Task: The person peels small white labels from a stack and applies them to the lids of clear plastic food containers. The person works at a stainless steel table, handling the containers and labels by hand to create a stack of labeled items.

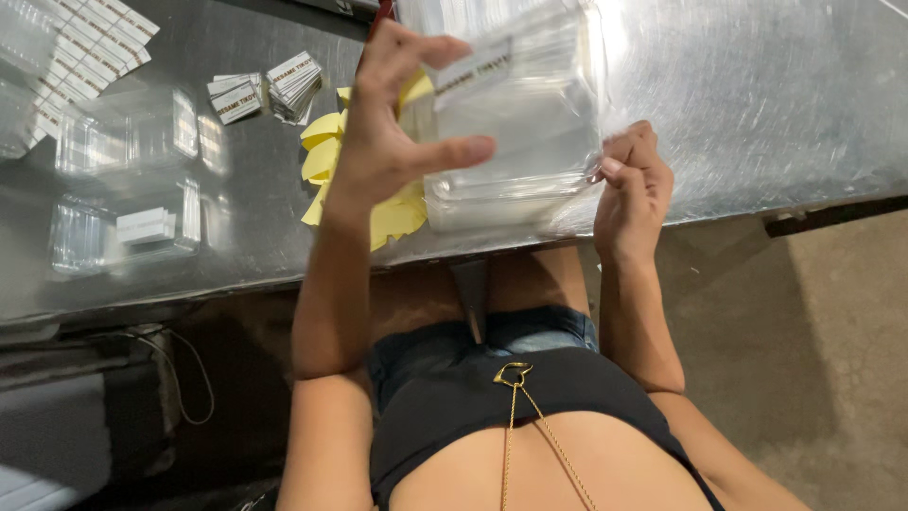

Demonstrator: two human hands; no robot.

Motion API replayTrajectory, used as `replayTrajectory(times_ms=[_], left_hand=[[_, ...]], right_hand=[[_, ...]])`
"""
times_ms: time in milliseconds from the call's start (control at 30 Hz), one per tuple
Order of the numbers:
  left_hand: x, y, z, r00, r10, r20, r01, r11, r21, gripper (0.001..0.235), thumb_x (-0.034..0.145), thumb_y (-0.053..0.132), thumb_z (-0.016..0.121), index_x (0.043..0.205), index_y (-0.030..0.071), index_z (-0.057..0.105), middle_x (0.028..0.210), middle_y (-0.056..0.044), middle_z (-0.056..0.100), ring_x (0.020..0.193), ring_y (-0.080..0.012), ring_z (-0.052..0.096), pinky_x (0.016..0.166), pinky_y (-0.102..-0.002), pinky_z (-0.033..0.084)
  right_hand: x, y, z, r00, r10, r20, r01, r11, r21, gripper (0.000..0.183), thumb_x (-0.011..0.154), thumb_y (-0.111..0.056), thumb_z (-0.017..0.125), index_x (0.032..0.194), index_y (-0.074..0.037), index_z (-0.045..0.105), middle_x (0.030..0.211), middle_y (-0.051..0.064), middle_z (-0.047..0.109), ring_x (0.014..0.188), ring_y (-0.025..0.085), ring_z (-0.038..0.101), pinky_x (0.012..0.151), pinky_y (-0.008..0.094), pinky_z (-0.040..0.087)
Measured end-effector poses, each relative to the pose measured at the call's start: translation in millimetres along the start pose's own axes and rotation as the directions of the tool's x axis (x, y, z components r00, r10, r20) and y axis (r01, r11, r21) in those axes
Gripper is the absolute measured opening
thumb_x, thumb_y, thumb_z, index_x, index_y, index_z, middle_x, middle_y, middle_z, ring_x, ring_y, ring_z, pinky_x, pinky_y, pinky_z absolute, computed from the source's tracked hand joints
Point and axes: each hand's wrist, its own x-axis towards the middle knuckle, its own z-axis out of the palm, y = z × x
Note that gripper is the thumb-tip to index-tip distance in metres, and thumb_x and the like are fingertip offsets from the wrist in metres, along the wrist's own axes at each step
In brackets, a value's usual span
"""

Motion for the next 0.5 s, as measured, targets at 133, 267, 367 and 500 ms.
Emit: replayTrajectory(times_ms=[133, 267, 367, 500], left_hand=[[-1, -30, -43, 0.995, -0.064, -0.076, 0.009, 0.821, -0.57, 0.045, 0.089, 0.054, 0.077, 0.1, 0.012, 0.067, 0.116, -0.004, 0.062, 0.104, -0.0166, 0.061, 0.092, -0.035, 0.052], [-34, -71, -99, 0.816, -0.196, -0.543, -0.347, 0.586, -0.733, 0.036, 0.11, 0.045, 0.057, 0.126, 0.013, 0.052, 0.101, -0.006, 0.058, 0.082, -0.0178, 0.055, 0.068, -0.036, 0.044], [-71, -88, -146, 0.586, -0.311, -0.749, -0.423, 0.67, -0.609, 0.055, 0.098, 0.047, 0.062, 0.145, 0.029, 0.038, 0.109, -0.01, 0.058, 0.067, -0.0188, 0.051, 0.057, -0.036, 0.042], [-121, -93, -181, 0.468, -0.459, -0.755, -0.495, 0.571, -0.655, 0.087, 0.086, 0.067, 0.064, 0.157, 0.036, 0.025, 0.131, -0.011, 0.05, 0.073, -0.022, 0.051, 0.06, -0.038, 0.044]], right_hand=[[1, 11, -5, 0.992, -0.066, -0.109, 0.052, 0.99, -0.13, 0.021, 0.088, -0.009, 0.057, 0.073, -0.008, 0.042, 0.087, 0.002, 0.041, 0.088, 0.016, 0.04, 0.081, 0.028, 0.036], [-3, 11, -15, 0.996, -0.009, -0.092, -0.005, 0.99, -0.144, 0.021, 0.089, -0.007, 0.058, 0.072, -0.005, 0.045, 0.084, 0.001, 0.038, 0.079, 0.013, 0.034, 0.071, 0.027, 0.027], [5, 17, -27, 0.995, -0.105, -0.006, 0.102, 0.982, -0.161, 0.021, 0.091, -0.004, 0.058, 0.073, -0.003, 0.047, 0.082, 0.001, 0.04, 0.076, 0.013, 0.035, 0.064, 0.028, 0.028], [0, 25, -34, 0.99, -0.137, 0.017, 0.138, 0.986, -0.09, 0.025, 0.094, -0.002, 0.056, 0.071, -0.002, 0.046, 0.076, 0.002, 0.039, 0.068, 0.01, 0.031, 0.063, 0.027, 0.025]])
